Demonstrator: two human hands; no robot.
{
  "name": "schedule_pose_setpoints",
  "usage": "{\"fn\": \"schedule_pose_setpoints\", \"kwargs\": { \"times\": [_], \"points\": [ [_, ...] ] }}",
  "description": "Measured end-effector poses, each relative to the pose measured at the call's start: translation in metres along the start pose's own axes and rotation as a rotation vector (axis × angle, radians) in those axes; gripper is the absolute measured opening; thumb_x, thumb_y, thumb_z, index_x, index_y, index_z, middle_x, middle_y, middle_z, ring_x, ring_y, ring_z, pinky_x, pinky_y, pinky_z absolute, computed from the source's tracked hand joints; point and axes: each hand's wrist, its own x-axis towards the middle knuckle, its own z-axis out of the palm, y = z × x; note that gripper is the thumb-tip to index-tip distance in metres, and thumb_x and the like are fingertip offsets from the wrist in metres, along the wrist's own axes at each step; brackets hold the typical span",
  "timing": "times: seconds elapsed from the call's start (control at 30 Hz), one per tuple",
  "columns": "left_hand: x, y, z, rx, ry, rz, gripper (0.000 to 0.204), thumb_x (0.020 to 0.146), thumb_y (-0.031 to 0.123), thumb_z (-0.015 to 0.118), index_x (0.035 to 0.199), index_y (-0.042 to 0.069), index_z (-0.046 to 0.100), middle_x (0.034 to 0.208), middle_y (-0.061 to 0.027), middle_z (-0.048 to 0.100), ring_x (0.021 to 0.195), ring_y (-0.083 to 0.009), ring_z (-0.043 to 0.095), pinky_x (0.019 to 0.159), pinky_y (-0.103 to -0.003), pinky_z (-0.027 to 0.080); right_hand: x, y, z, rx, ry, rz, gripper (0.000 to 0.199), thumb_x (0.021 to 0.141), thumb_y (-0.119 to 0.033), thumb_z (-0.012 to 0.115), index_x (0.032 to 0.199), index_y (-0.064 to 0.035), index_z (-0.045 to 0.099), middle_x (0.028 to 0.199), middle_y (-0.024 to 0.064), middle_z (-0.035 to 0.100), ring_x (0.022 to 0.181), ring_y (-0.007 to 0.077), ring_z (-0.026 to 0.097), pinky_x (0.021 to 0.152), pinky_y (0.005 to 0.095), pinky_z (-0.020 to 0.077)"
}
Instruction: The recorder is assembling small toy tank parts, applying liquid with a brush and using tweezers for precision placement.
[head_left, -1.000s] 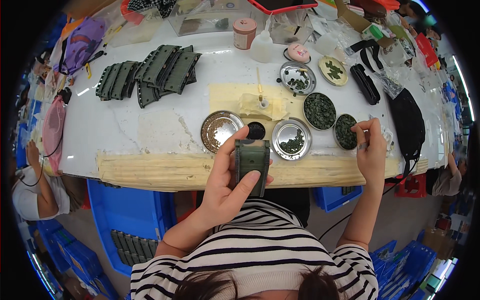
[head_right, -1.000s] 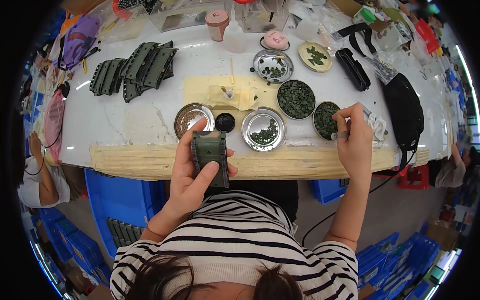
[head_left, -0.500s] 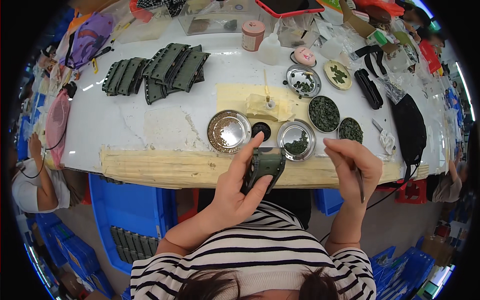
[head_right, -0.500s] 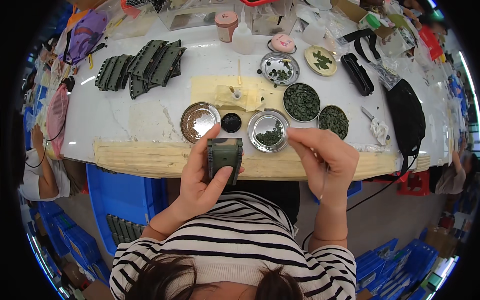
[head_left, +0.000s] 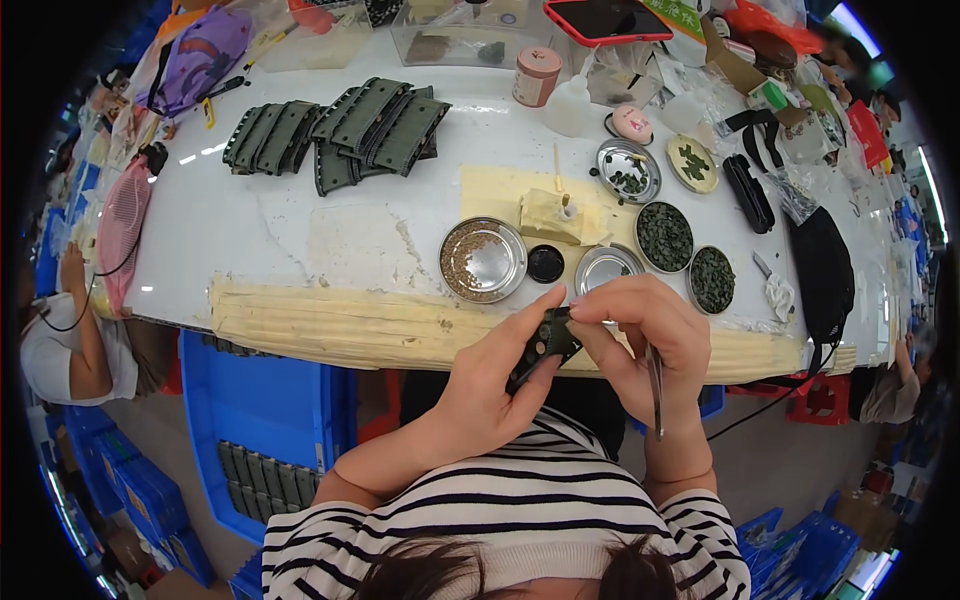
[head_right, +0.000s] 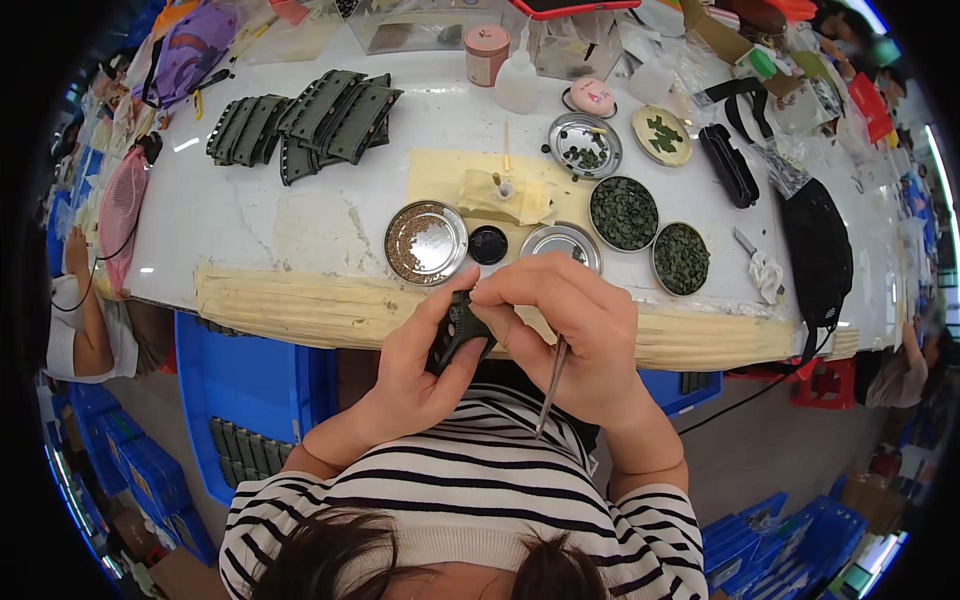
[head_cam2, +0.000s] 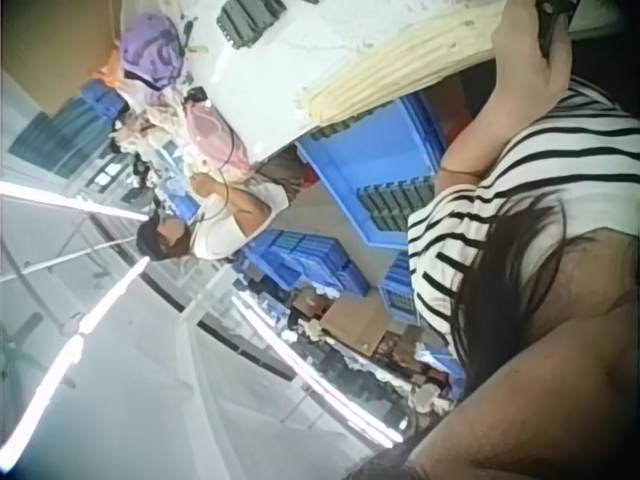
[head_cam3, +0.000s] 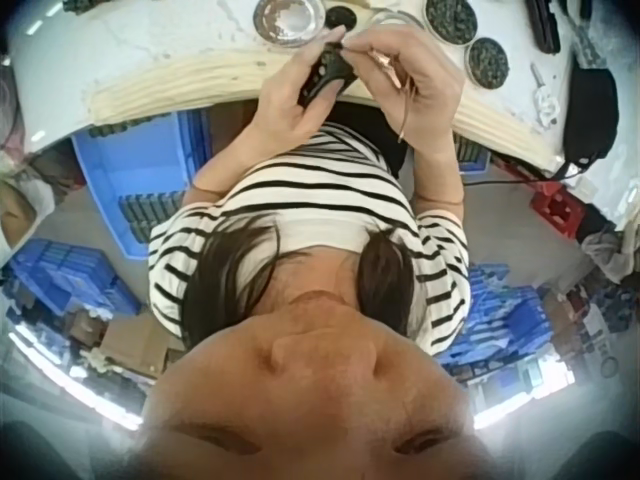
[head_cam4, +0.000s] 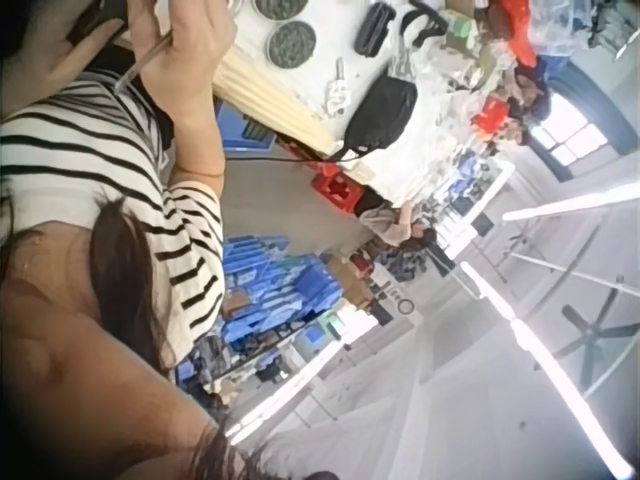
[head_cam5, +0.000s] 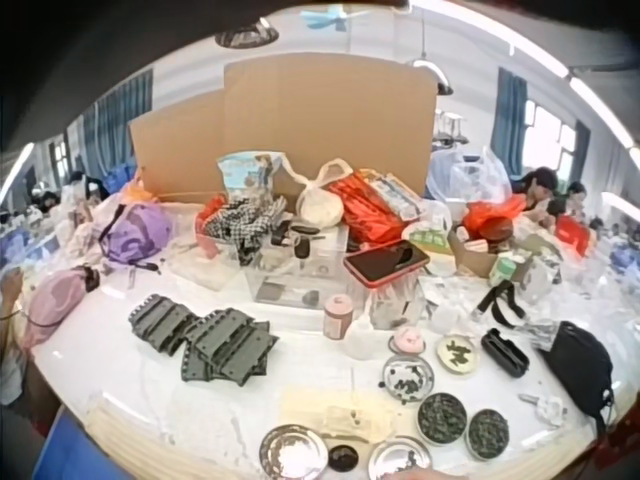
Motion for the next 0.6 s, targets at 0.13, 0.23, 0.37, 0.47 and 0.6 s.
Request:
{"fn": "schedule_pose_setpoints", "kwargs": {
  "times": [0.13,0.23,0.37,0.47,0.6],
  "points": [
    [0.002,0.0004,0.0004,0.035,0.021,0.068,0.061,0.082,-0.006,0.06,0.139,-0.001,0.04,0.109,-0.0212,0.061,0.089,-0.0329,0.065,0.077,-0.032,0.051,-0.0006,0.0036,0.0073,-0.004,0.024,-0.062,0.021,0.071,0.005,0.073,0.089,-0.002,0.067,0.084,0.0089,0.062,0.069,0.0209,0.061,0.06,0.0283,0.0486],
    [0.0016,0.0011,-0.0003,0.035,0.023,0.074,0.062,0.081,-0.006,0.06,0.139,-0.001,0.04,0.107,-0.0217,0.06,0.087,-0.0331,0.064,0.076,-0.032,0.051,0.0001,0.0069,0.0107,-0.027,0.03,-0.121,0.021,0.07,0.004,0.074,0.089,-0.0023,0.067,0.085,0.0092,0.061,0.069,0.0216,0.06,0.06,0.0289,0.0485],
    [0.0004,-0.0007,-0.0017,0.079,0.026,0.098,0.065,0.079,-0.007,0.06,0.14,-0.001,0.039,0.098,-0.02,0.06,0.079,-0.0316,0.063,0.071,-0.033,0.051,0.0001,0.0045,0.0075,-0.127,0.019,-0.172,0.022,0.069,0.001,0.076,0.088,-0.0026,0.067,0.082,0.0087,0.061,0.067,0.0228,0.06,0.058,0.0301,0.0474],
    [0.0009,0.0001,-0.0021,0.125,0.027,0.122,0.068,0.077,-0.008,0.06,0.141,-0.001,0.039,0.091,-0.0181,0.059,0.073,-0.0299,0.06,0.066,-0.033,0.05,-0.0001,0.0032,0.0063,-0.199,0.029,-0.223,0.023,0.067,0.0,0.076,0.087,-0.0029,0.066,0.081,0.0077,0.061,0.067,0.0228,0.06,0.056,0.0305,0.0461],
    [0.0014,0.0006,-0.0018,0.163,0.018,0.144,0.071,0.076,-0.008,0.06,0.142,-0.001,0.037,0.086,-0.0165,0.057,0.069,-0.0292,0.058,0.063,-0.034,0.049,-0.0004,0.0049,0.0068,-0.263,0.052,-0.31,0.025,0.065,0.0,0.076,0.087,-0.003,0.066,0.081,0.0066,0.062,0.066,0.0214,0.059,0.056,0.0301,0.0448]
  ]
}}
